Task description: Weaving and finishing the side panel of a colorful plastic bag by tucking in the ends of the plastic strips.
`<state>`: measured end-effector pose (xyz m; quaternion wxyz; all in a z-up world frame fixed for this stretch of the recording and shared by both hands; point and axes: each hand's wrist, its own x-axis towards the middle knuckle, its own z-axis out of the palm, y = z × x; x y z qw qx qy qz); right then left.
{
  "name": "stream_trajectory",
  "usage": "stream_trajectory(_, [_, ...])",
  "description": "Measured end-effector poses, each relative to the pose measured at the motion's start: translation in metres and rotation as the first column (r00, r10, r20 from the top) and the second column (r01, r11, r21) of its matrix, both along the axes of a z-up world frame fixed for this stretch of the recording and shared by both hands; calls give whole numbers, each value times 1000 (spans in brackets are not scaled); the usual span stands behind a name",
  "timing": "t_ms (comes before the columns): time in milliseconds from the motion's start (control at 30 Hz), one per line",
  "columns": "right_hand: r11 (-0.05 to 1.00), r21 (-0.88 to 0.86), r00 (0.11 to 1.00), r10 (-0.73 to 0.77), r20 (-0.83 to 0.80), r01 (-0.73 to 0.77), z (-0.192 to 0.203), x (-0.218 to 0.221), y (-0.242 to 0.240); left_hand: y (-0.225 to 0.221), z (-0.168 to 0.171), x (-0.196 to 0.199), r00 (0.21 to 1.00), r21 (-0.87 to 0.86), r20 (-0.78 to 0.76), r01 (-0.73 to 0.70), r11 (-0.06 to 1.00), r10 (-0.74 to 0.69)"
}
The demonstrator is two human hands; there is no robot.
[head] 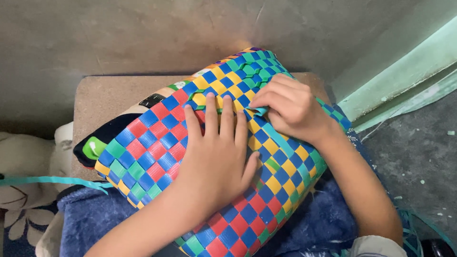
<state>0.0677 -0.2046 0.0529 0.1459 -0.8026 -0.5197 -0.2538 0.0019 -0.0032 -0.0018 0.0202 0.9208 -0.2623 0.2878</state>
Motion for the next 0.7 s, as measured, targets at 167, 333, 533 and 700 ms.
stream_trajectory(167, [991,-118,984,-40,173,61,6,-9,6,0,-2,1,1000,-22,9,9,1000,-9])
stream_trajectory(333, [960,-240,978,-103,181,146,8,-11,6,0,-4,1,1000,-38,5,23,999,-23])
stream_trajectory(533, [976,-188,994,-100,54,108,4,0,-5,-1,-1,1,999,20,30,-15,1000,15])
stream_trajectory(700, [957,-221,966,-141,218,190,8,-5,6,10,2,6,997,101,-24,-64,993,67])
